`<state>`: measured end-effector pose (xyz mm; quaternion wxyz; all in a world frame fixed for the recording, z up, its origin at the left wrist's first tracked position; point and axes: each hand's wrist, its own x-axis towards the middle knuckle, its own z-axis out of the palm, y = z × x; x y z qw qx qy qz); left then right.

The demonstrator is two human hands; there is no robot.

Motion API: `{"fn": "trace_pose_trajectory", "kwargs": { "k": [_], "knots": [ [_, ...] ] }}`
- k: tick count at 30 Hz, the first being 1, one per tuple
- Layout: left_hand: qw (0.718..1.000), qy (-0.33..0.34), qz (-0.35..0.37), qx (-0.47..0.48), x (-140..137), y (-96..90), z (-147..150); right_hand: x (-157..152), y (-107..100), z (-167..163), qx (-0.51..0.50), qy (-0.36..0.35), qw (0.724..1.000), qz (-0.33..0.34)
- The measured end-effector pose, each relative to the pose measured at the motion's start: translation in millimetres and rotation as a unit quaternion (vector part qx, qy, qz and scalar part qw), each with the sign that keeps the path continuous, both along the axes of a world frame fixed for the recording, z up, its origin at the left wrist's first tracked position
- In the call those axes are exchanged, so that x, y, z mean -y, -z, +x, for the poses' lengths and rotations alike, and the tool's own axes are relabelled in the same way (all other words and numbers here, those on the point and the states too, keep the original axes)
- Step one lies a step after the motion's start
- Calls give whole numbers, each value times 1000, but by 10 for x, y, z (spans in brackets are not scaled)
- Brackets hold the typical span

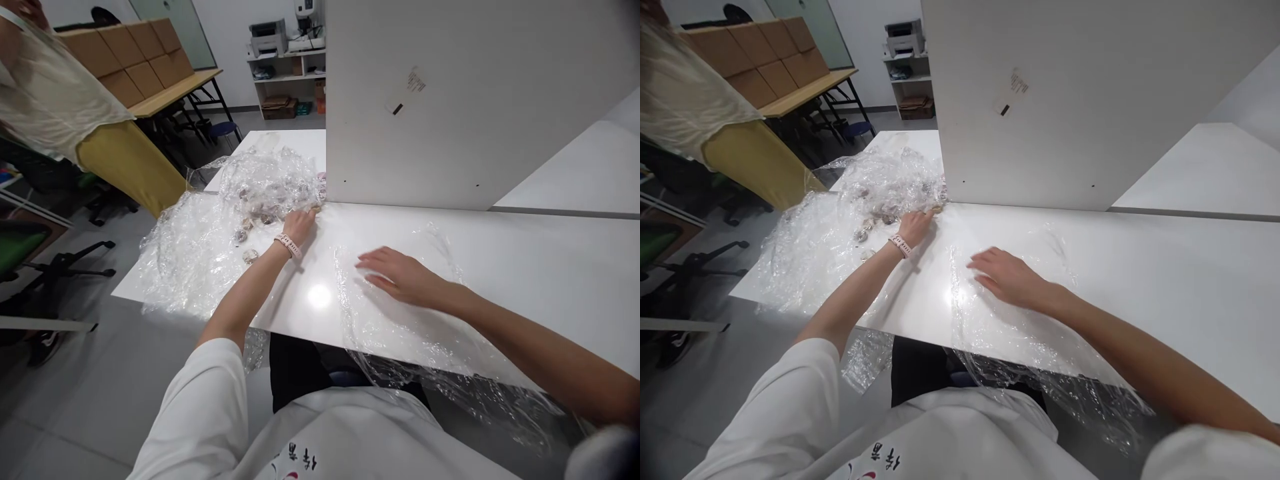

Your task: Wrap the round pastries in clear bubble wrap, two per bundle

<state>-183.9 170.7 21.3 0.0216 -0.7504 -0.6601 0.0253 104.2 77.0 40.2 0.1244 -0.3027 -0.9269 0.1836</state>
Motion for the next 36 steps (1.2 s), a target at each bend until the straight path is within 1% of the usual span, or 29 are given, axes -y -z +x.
{"fn": "trace_pose_trajectory", "kwargs": {
  "k": [1,3,5,6,8,9,11,13,15,16,18,20,22,24,25,27,29,32,34,36],
  "knots": [
    [1000,0,1,-2,-3,-17,-2,174,34,261,24,-4,1000,-6],
    [1000,-3,5,-7,16,-76,1,490,158,718,79,10,997,-14],
    [1000,-13,23,-6,102,-169,54,736,328,999,117,43,992,-19],
    [999,-16,40,0,178,-223,115,825,416,1053,127,64,990,-19],
    [996,-2,83,32,403,-326,330,928,564,996,130,108,985,-16],
    [993,21,101,59,546,-363,483,943,615,907,125,130,983,-15],
    [981,97,116,124,870,-378,848,921,665,687,105,169,980,-18],
    [961,190,105,173,1202,-296,1218,868,654,534,72,191,978,-32],
    [946,253,87,180,1489,-135,1499,835,612,537,27,186,981,-58],
    [945,268,81,171,1602,-41,1589,839,588,601,3,180,981,-70],
    [946,279,70,151,1756,136,1668,901,542,812,-36,174,980,-86],
    [944,287,53,153,1825,263,1639,1024,498,1053,-62,188,976,-88],
    [937,299,19,178,1859,318,1533,1189,451,1253,-89,217,968,-89],
    [930,299,-16,213,1929,303,1359,1379,409,1397,-126,252,956,-78],
    [926,298,-28,231,1993,277,1250,1480,397,1455,-140,265,952,-63],
    [919,298,-39,257,2183,219,1005,1683,410,1553,-143,263,954,-5],
    [922,292,-25,251,2419,200,770,1864,486,1628,-94,239,964,64],
    [937,290,43,187,2701,310,565,2021,675,1649,2,214,968,130],
    [934,302,91,168,2774,424,557,2024,764,1587,18,206,968,141],
    [920,309,121,209,2757,480,630,1959,751,1484,-20,198,972,127]
  ]
}}
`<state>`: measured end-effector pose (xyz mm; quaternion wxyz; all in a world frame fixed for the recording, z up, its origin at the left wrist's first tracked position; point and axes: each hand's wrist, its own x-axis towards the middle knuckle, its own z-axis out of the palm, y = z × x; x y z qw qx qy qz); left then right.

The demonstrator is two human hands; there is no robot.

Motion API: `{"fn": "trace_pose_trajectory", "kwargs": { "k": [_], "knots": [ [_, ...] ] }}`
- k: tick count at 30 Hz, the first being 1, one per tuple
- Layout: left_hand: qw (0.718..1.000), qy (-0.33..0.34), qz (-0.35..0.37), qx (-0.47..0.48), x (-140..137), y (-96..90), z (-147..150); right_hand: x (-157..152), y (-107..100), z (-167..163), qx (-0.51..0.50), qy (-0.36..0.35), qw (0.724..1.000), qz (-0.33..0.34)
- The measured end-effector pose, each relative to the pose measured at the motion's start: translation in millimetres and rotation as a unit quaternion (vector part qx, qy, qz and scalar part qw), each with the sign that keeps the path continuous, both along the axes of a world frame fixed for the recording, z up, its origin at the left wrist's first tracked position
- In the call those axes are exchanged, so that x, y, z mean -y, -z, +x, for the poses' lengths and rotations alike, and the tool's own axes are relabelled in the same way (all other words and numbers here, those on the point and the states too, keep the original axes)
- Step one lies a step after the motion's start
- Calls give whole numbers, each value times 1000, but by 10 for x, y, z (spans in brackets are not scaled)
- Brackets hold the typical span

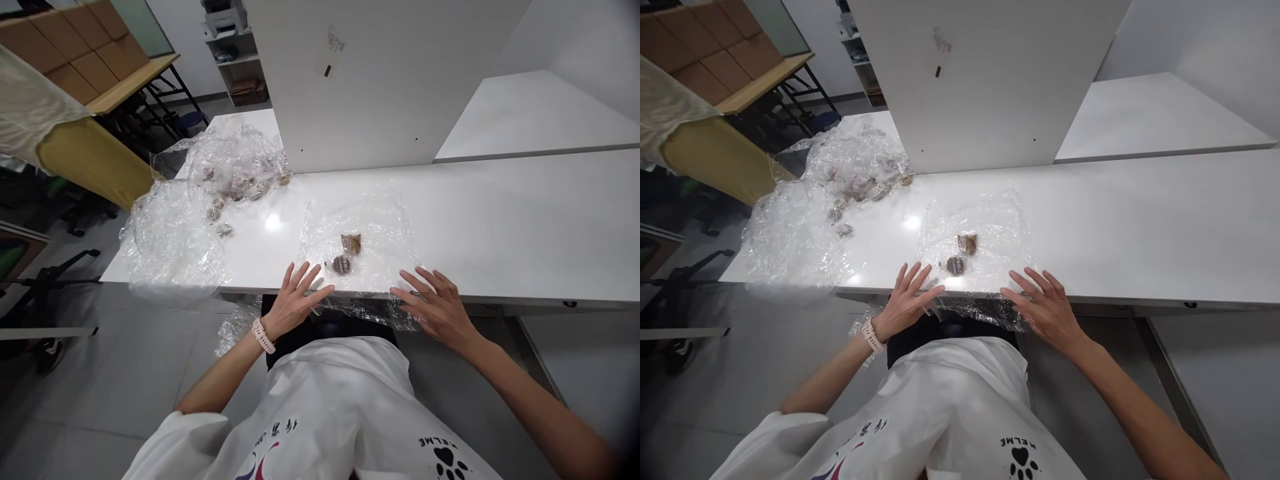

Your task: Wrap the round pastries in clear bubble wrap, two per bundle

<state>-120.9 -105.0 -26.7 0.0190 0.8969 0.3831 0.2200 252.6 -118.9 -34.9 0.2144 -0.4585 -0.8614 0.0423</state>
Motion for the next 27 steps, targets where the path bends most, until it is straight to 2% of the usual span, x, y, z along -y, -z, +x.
{"fn": "trace_pose_trajectory", "kwargs": {
  "k": [3,6,8,9,11,13,15,17,20,22,23,25,27],
  "knots": [
    [985,-31,-52,162,-136,-116,168,-174,-217,-158,-136,-7,988,-74],
    [924,-126,-160,324,-362,-354,307,-416,-489,-265,-256,51,940,-219],
    [889,-187,-195,369,-554,-455,360,-615,-575,-307,-300,107,903,-287],
    [884,-213,-193,369,-655,-471,375,-722,-577,-320,-316,130,890,-301],
    [897,-262,-161,316,-849,-445,384,-932,-512,-325,-325,170,881,-298],
    [915,-314,-138,211,-999,-376,371,-1103,-407,-299,-284,215,895,-268],
    [919,-353,-146,100,-1068,-318,345,-1195,-332,-245,-209,256,915,-232],
    [920,-365,-138,40,-1042,-306,318,-1181,-333,-192,-145,277,930,-193],
    [941,-330,-35,56,-869,-364,312,-994,-454,-208,-115,281,952,-45],
    [969,-232,5,79,-743,-406,344,-846,-525,-315,-103,211,971,39],
    [984,-162,-7,74,-701,-414,368,-794,-532,-391,-88,149,984,44],
    [997,-22,-72,31,-677,-396,413,-754,-477,-547,-40,20,999,-2],
    [989,50,-138,-19,-711,-344,424,-781,-354,-648,9,-53,997,-60]
  ]
}}
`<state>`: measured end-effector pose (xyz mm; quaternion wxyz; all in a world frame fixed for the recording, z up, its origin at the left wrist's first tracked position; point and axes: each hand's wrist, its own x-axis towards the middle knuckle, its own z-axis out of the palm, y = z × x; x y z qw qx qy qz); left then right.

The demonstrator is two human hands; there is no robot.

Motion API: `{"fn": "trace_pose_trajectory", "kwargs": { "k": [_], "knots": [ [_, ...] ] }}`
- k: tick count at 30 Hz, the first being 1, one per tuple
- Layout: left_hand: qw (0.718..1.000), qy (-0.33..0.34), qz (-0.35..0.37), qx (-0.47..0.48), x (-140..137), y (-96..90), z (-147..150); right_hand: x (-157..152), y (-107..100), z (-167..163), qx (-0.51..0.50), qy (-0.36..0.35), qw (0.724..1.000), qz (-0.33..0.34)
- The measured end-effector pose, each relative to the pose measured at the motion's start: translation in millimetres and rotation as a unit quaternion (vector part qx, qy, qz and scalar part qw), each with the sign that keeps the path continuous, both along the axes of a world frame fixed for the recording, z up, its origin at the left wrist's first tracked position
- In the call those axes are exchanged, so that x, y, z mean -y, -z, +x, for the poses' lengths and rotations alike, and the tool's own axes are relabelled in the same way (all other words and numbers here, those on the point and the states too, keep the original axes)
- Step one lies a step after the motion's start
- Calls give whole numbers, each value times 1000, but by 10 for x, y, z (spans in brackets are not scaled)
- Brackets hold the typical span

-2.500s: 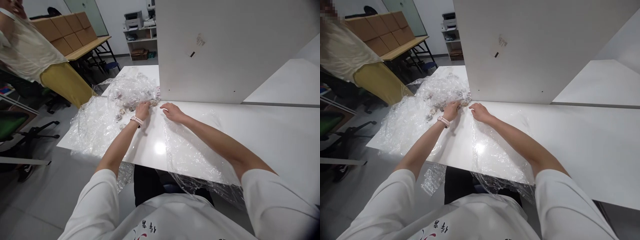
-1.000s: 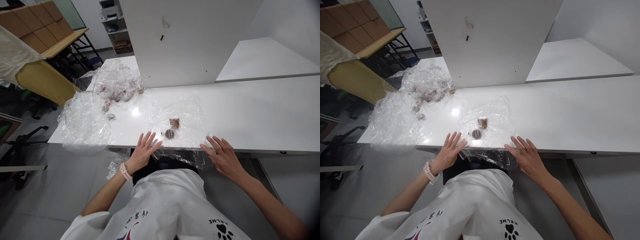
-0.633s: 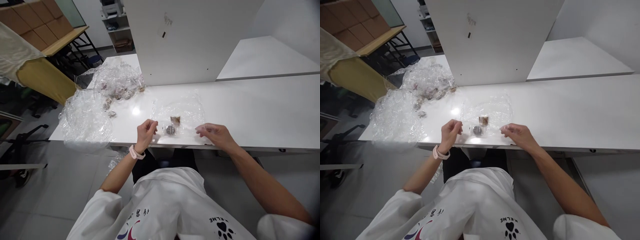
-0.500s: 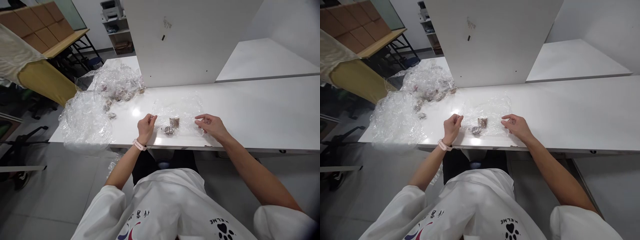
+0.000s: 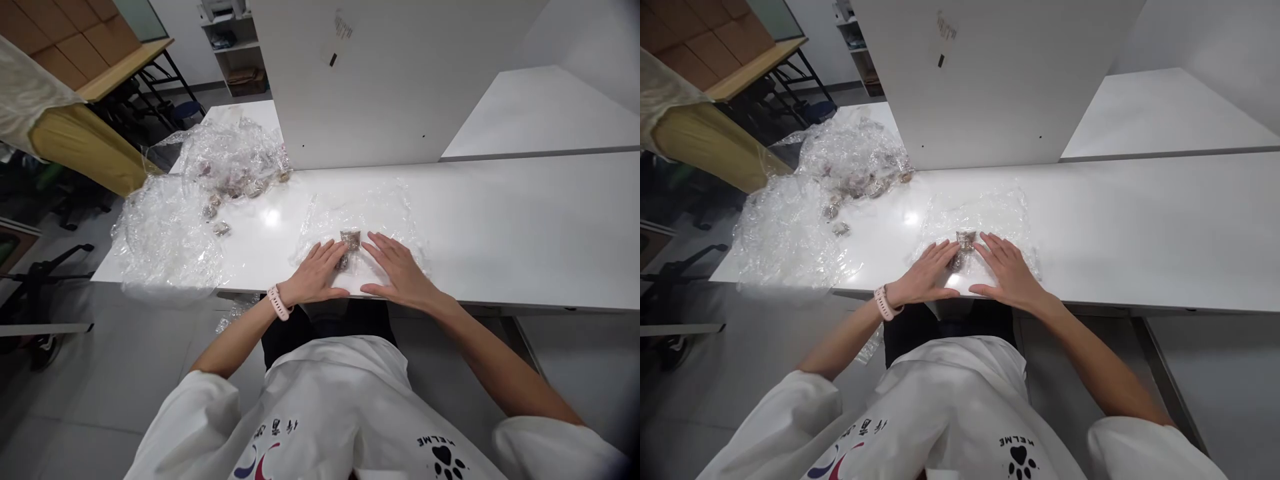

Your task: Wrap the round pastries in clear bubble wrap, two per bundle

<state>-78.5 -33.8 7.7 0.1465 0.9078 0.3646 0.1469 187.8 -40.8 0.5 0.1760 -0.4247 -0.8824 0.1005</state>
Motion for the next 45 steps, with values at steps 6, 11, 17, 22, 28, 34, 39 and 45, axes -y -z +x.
{"fn": "trace_pose_trajectory", "kwargs": {
  "k": [6,11,17,22,28,34,39,45],
  "knots": [
    [999,6,-35,9,110,118,-223,111,209,166,20,-47,997,-65],
    [996,-31,-17,81,373,174,-389,355,192,251,-86,-39,995,-26],
    [986,-82,-59,135,262,0,-453,263,67,170,-83,27,996,-3],
    [944,-154,-230,181,-163,-347,-460,-213,-318,114,-40,88,991,-95],
    [948,-233,-208,56,-839,-394,-333,-1115,-547,-49,-9,59,959,-278],
    [945,-308,23,-111,-954,-257,-120,-1421,-398,-238,131,160,973,-102],
    [976,-179,104,-66,-536,-75,75,-1039,-201,-313,43,62,990,123],
    [982,-174,-22,-70,-438,259,156,-754,268,-342,68,8,997,-22]
  ]
}}
